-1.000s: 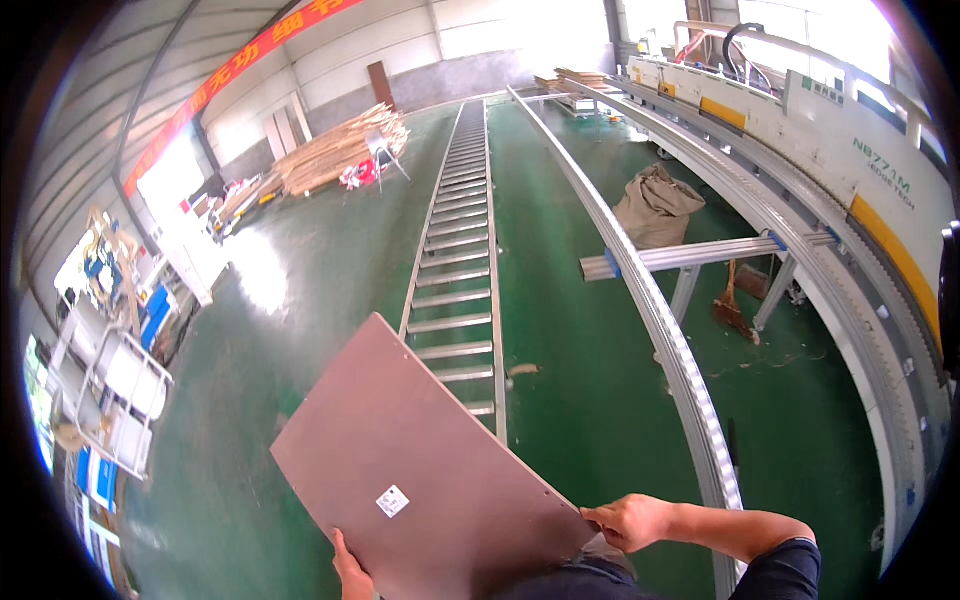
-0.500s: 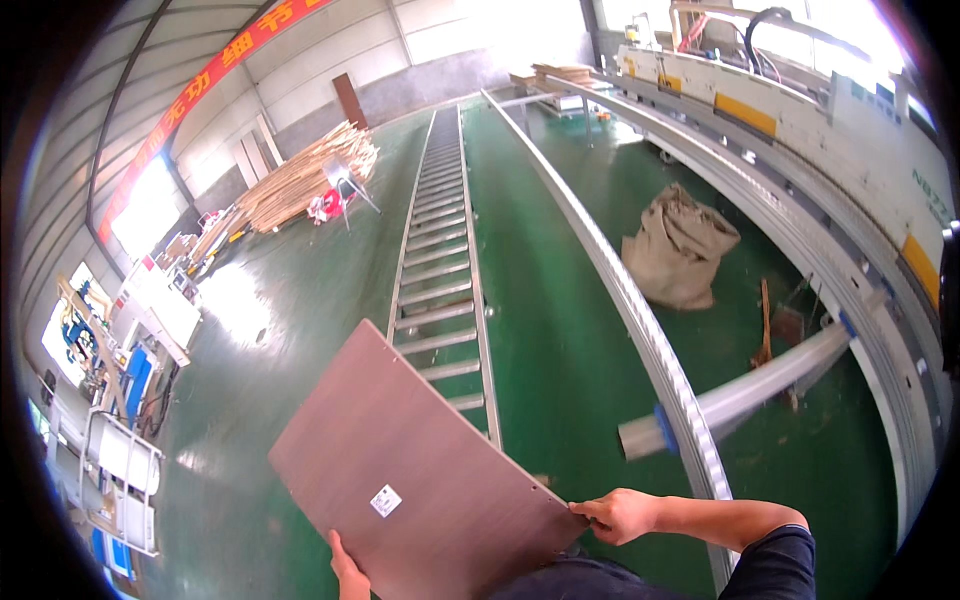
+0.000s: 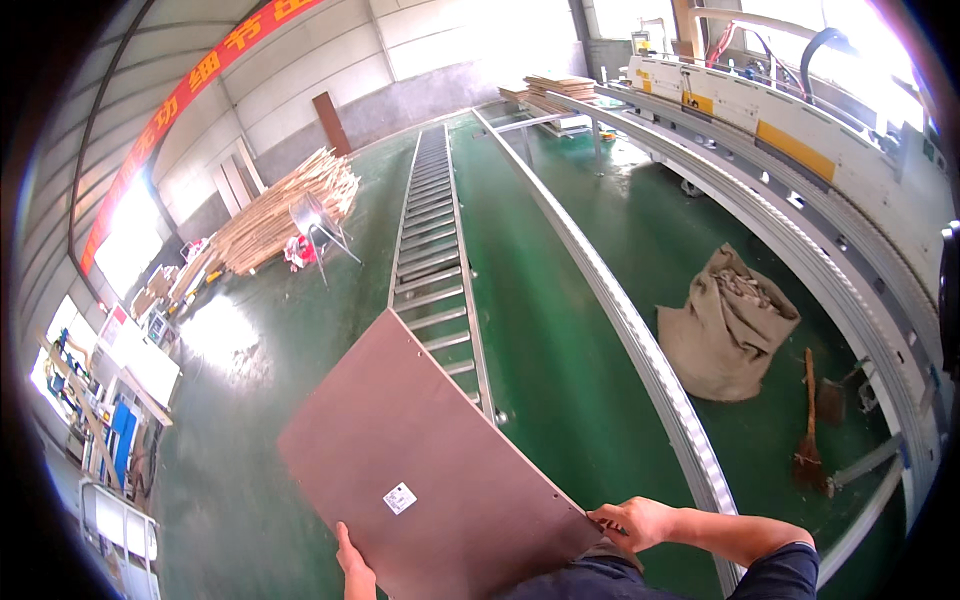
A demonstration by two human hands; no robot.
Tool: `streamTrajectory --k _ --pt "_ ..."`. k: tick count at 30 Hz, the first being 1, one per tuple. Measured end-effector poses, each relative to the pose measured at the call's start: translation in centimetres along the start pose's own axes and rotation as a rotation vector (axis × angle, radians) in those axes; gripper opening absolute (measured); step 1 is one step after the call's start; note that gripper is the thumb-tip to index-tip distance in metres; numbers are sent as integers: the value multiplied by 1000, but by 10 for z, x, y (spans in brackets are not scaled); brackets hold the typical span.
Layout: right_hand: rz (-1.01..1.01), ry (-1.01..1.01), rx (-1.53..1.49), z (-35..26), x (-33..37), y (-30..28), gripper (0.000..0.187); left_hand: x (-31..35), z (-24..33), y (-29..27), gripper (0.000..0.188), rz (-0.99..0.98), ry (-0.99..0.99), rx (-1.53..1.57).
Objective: The person carries a large wooden panel through a workshop, stacks it with other panels, and then aligns it with another panel on a workbench. They inspect the edges and fit the panels together with assistance from a coworker.
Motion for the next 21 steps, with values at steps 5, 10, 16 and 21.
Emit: streamTrajectory --k 5,10,16,21 --pt "-20 24 -6 129 -149 -65 45 -140 -13 161 78 -38 6 26" --pt "-154 -8 14 233 -321 -160 50 -219 -3 289 73 114 8 18" --pt "-242 -114 64 362 -538 -259 52 -326 -26 460 67 -76 35 274" --pt "-171 -93 16 494 -709 -330 54 -462 -25 658 69 -175 28 317"
Point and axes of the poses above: each hand's wrist, its own x-axis away from the middle knuckle, its own y-axis out of the palm, z = x × y, the point moved 3 cm from there along -x, towards the middle knuckle, and after that the axes turned 11 degrees about x, right-handed, at the moved point
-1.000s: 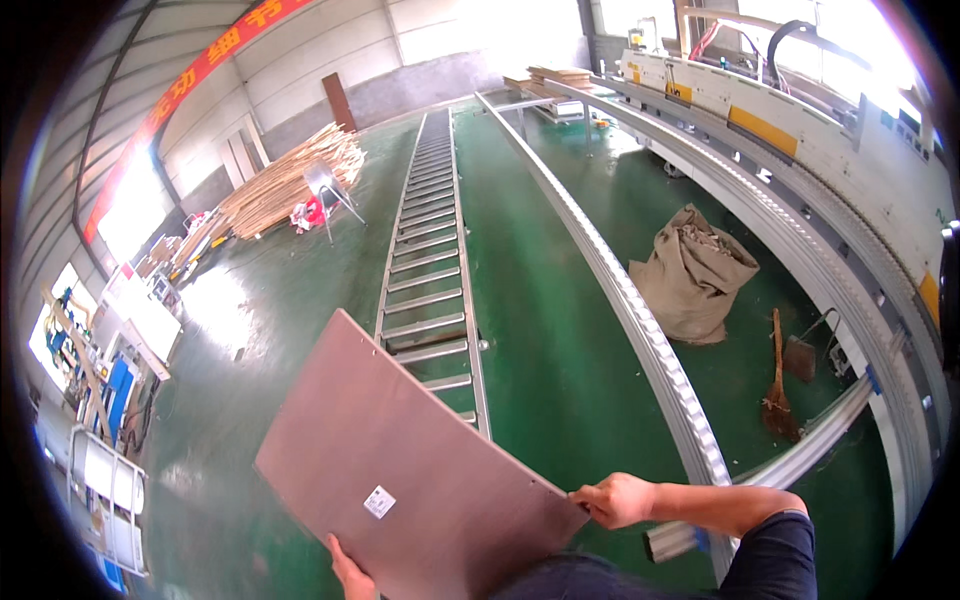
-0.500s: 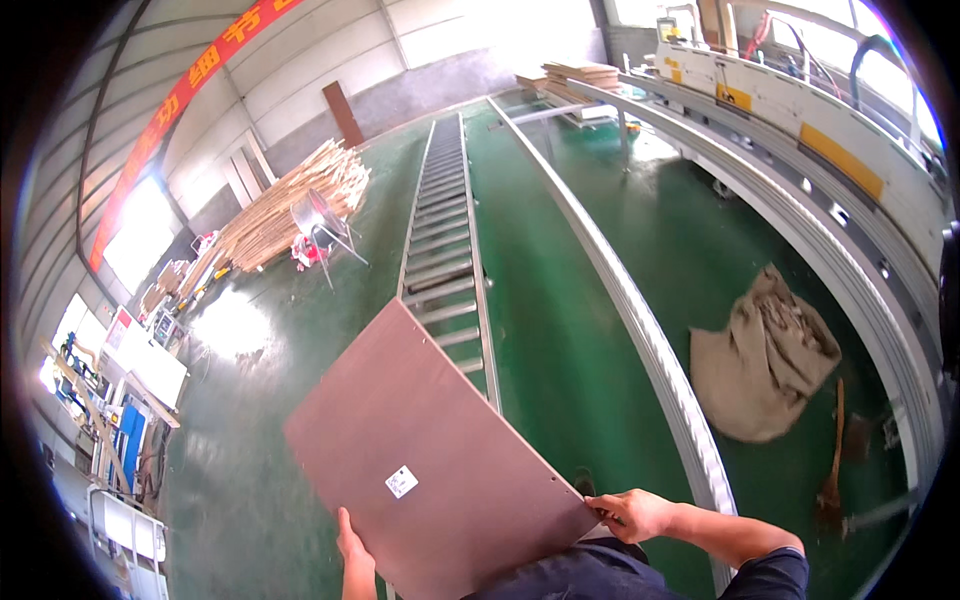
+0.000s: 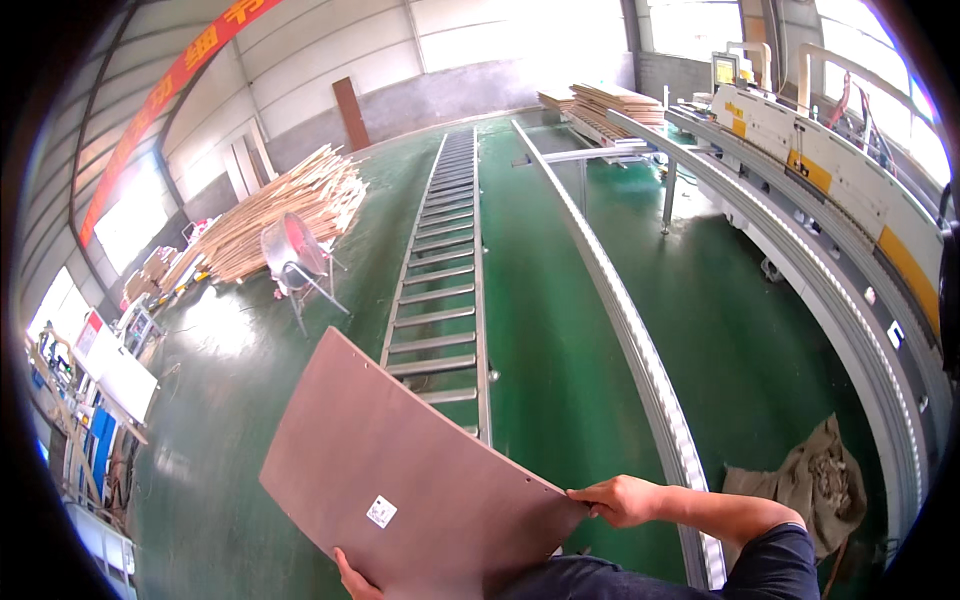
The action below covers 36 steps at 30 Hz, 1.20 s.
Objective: The person carries a large wooden panel through a workshop, stacks it with other panels, and then aligns it with another panel on a workbench. They inspect the edges and fit the panels together with assistance from a coworker.
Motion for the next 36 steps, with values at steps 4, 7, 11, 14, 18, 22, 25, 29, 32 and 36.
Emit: streamTrajectory --k 4,7,11,14,18,22,25,29,32,36 --pt "46 78 52 81 -83 -93 53 -107 -15 150 68 -6 -33 -65" --pt "76 120 87 155 -147 -136 51 -211 -31 249 68 62 -51 -143" --pt "77 155 7 262 -239 -196 53 -329 -64 360 67 72 -53 -148" --pt "147 122 -8 341 -323 -254 54 -414 -90 449 66 -29 11 -128" --pt "142 14 27 431 -447 -343 53 -512 -103 535 70 126 10 -150" --pt "91 -80 98 509 -571 -432 53 -614 -138 599 66 -10 -1 38" --pt "96 -60 142 578 -656 -483 51 -694 -162 692 65 91 34 22" --pt "141 -3 137 669 -759 -554 51 -842 -197 802 66 -39 83 -13" --pt "163 55 122 721 -819 -616 52 -930 -199 929 67 -169 167 -219" --pt "212 131 57 811 -890 -669 51 -1082 -229 1083 62 -134 -21 -196"
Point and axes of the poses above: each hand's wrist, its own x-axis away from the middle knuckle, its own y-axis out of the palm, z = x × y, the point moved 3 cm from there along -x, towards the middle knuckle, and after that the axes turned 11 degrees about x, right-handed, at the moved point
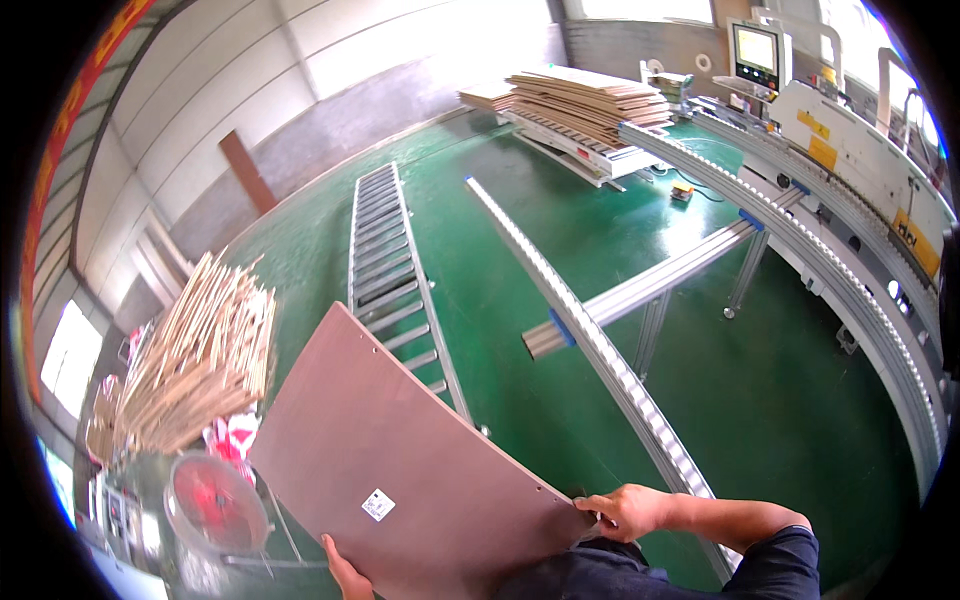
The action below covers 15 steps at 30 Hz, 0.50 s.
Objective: The person carries a large wooden panel through a workshop, stacks it with other panels, and then aligns it with another panel on a workbench. They inspect the edges and fit the panels together with assistance from a coworker.
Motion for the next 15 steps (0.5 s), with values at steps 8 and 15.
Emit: streamTrajectory --k 8,15 --pt "141 26 73 170 -211 -52 47 -294 -26 216 67 -90 -124 -116" --pt "116 223 -169 275 -391 -153 39 -506 -52 354 73 -93 -298 -98"
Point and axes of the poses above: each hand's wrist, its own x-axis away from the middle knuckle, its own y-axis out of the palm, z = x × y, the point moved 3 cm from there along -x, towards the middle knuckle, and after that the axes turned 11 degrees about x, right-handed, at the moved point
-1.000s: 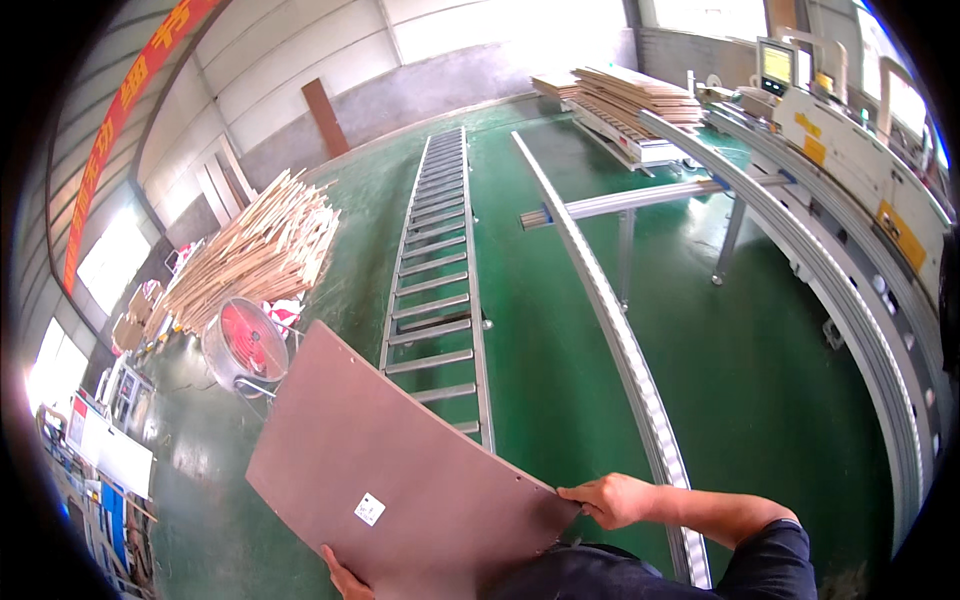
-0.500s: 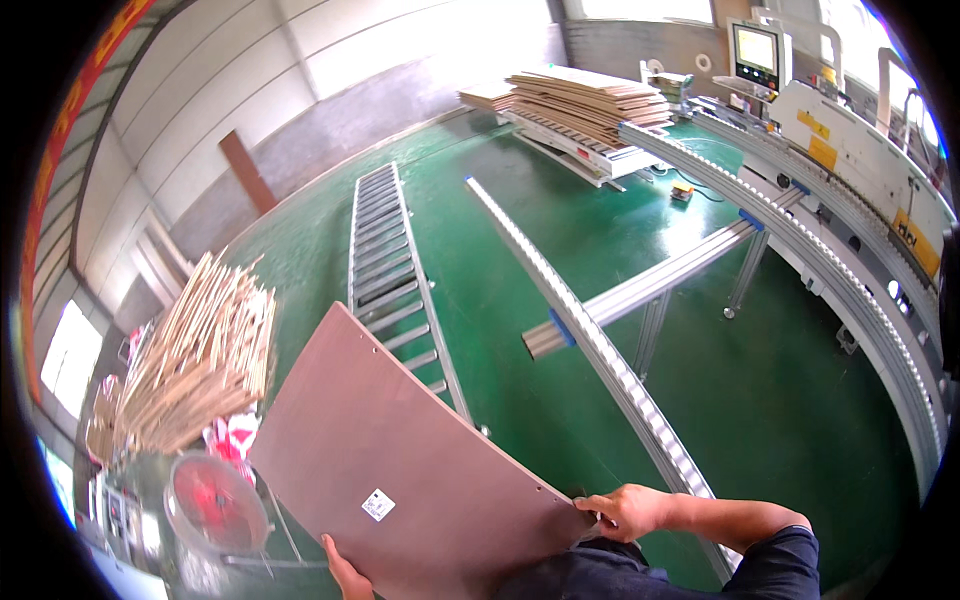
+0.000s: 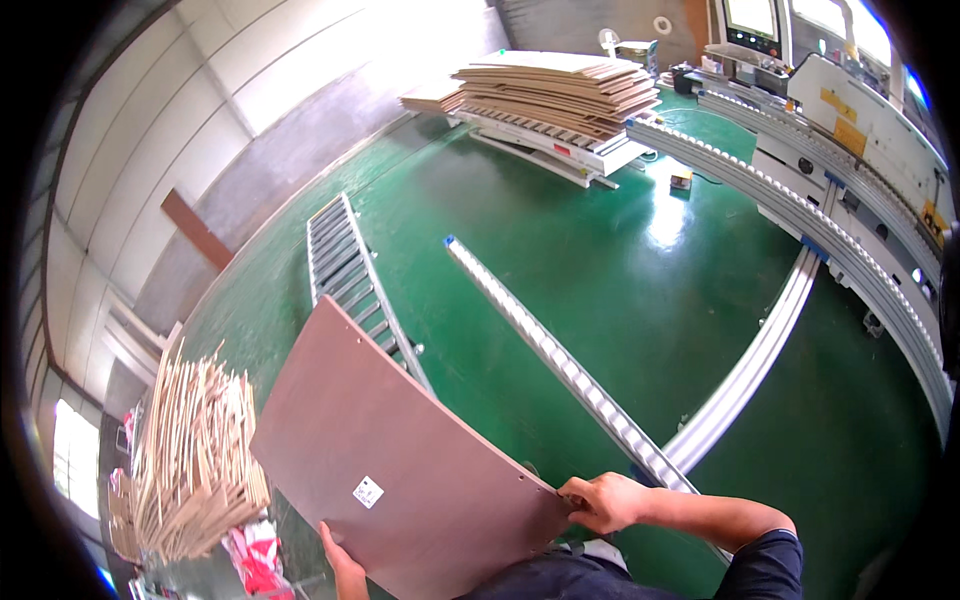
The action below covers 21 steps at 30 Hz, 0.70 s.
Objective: The person carries a large wooden panel through a workshop, stacks it with other panels, and then aligns it with another panel on a workbench. They inspect the edges and fit the panels together with assistance from a coworker.
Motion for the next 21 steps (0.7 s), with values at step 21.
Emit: streamTrajectory --k 21 --pt "473 370 -348 245 -582 -154 37 -602 130 635 82 -205 37 -541"
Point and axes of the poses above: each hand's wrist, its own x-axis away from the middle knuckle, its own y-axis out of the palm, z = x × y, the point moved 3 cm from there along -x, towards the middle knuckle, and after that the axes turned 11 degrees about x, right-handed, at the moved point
